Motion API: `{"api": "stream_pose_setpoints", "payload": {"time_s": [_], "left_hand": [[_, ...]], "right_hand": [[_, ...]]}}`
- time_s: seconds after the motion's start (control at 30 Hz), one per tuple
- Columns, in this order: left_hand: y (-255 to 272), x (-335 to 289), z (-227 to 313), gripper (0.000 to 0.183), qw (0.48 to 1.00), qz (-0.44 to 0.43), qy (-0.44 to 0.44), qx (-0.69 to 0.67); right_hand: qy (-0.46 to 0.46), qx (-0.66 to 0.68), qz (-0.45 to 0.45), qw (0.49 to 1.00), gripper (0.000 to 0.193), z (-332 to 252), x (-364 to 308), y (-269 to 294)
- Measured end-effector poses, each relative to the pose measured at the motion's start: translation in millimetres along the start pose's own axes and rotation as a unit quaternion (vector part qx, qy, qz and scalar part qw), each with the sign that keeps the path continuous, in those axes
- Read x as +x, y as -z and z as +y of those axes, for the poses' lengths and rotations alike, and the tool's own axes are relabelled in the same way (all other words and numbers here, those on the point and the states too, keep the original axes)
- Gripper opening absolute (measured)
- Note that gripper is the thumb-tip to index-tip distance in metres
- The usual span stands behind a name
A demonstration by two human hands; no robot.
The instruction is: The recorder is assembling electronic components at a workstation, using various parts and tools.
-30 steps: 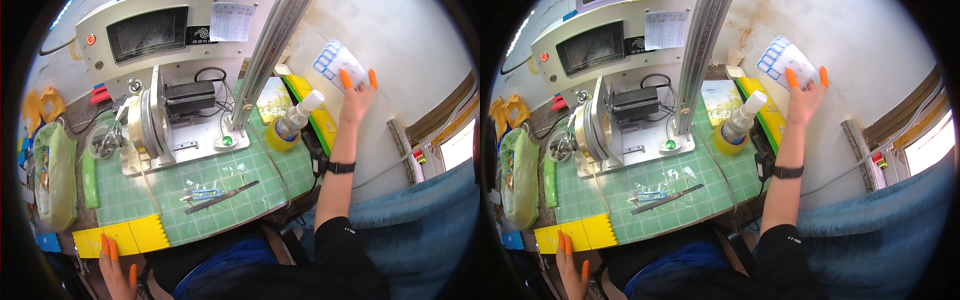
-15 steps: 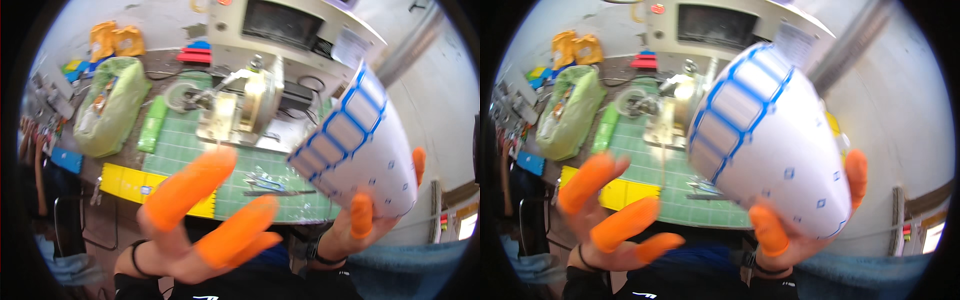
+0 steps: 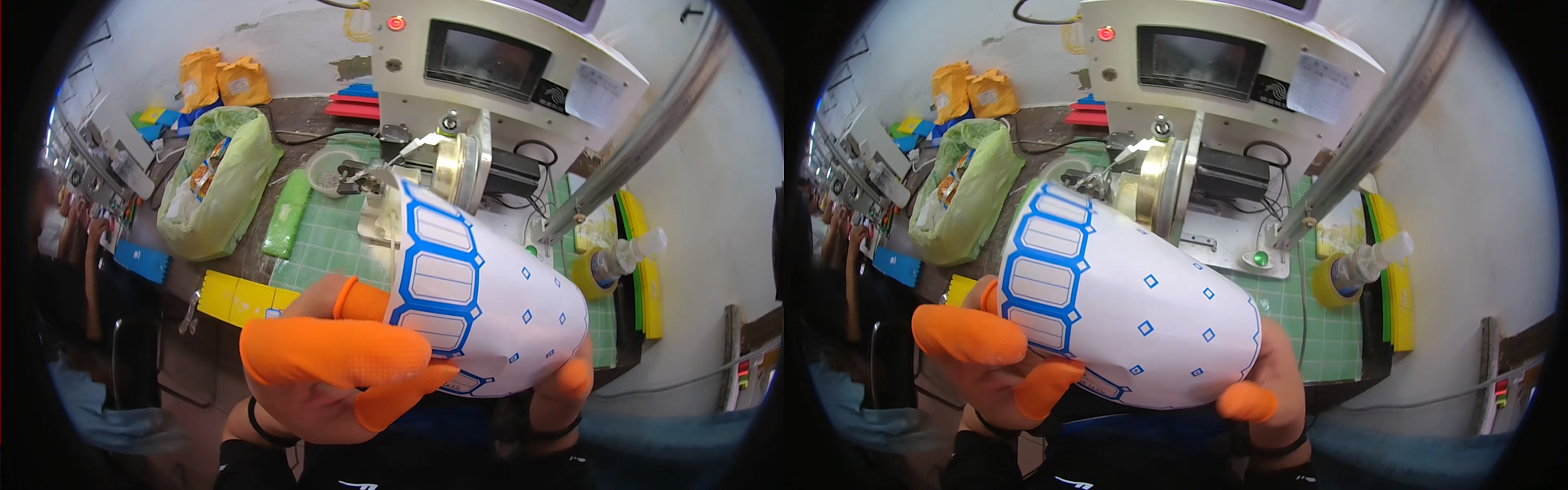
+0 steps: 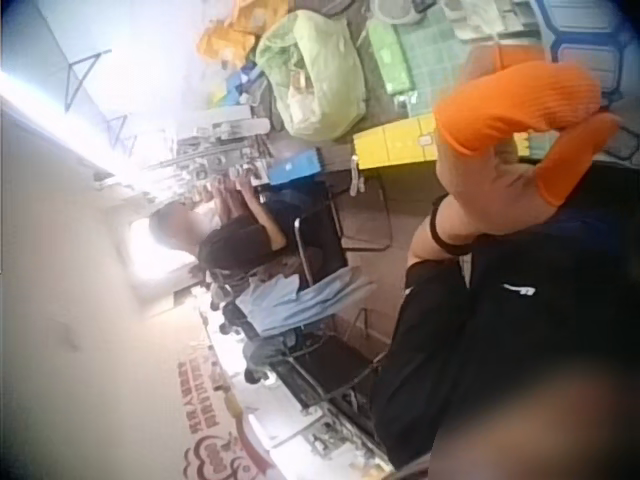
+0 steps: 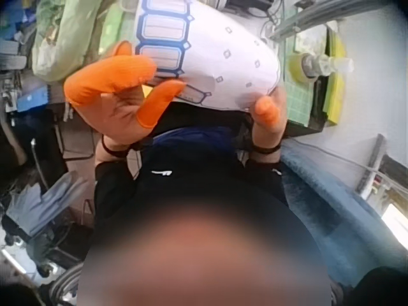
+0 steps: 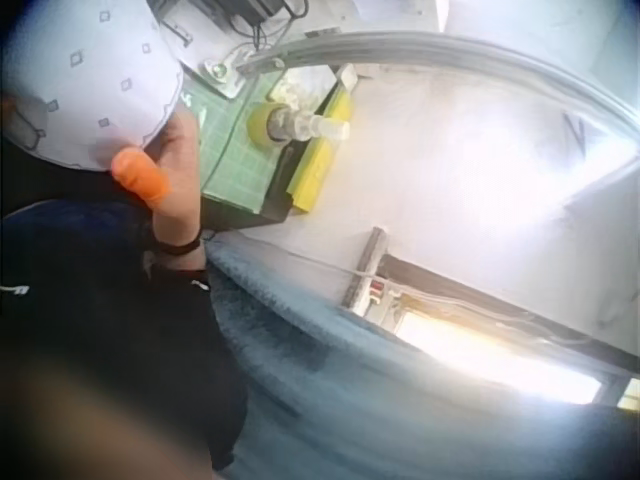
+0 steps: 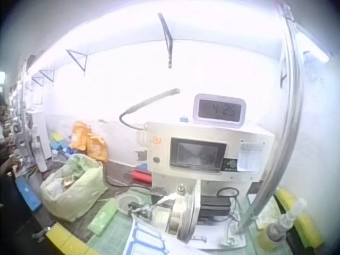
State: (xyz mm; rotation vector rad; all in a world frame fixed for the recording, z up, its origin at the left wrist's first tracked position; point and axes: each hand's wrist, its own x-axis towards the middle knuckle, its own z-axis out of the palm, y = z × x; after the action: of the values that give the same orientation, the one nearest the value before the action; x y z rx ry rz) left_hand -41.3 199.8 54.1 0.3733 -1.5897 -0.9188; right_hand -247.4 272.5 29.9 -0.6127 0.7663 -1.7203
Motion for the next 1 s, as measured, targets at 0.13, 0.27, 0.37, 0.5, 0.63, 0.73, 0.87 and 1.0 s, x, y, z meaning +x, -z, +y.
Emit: {"api": "stream_pose_setpoints", "payload": {"time_s": [0.13, 0.27, 0.37, 0.5, 0.63, 0.73, 0.87, 1.0], "left_hand": [[5, -1, -10, 0.055, 0.988, -0.139, -0.016, 0.067], [-6, -6, -5, 0.035, 0.893, 0.001, -0.174, 0.414], [-12, -6, 6, 0.041, 0.9, -0.125, -0.125, 0.399], [-26, -4, -2, 0.042, 0.93, -0.124, -0.082, 0.335], [-26, -1, -2, 0.041, 0.962, -0.107, -0.041, 0.249], [-22, 6, -3, 0.035, 0.965, -0.135, -0.044, 0.219], [-24, 6, 2, 0.032, 0.955, -0.131, -0.049, 0.262], [-25, 5, 7, 0.033, 0.944, -0.125, -0.061, 0.301]], "right_hand": [[0.04, -0.127, -0.074, 0.988, 0.062, 0, 2, -13], [0.184, -0.198, -0.034, 0.962, 0.038, 7, 3, -13], [0.311, -0.396, -0.22, 0.835, 0.078, 5, 13, 18], [0.13, -0.113, -0.052, 0.984, 0.035, 6, -7, -9], [0.11, -0.197, -0.104, 0.969, 0.037, 4, -14, -5], [0.081, -0.26, -0.16, 0.949, 0.049, 7, -16, 7], [0.102, -0.313, -0.201, 0.923, 0.06, 7, -14, 11], [0.133, -0.338, -0.229, 0.903, 0.062, 4, -12, 10]]}}
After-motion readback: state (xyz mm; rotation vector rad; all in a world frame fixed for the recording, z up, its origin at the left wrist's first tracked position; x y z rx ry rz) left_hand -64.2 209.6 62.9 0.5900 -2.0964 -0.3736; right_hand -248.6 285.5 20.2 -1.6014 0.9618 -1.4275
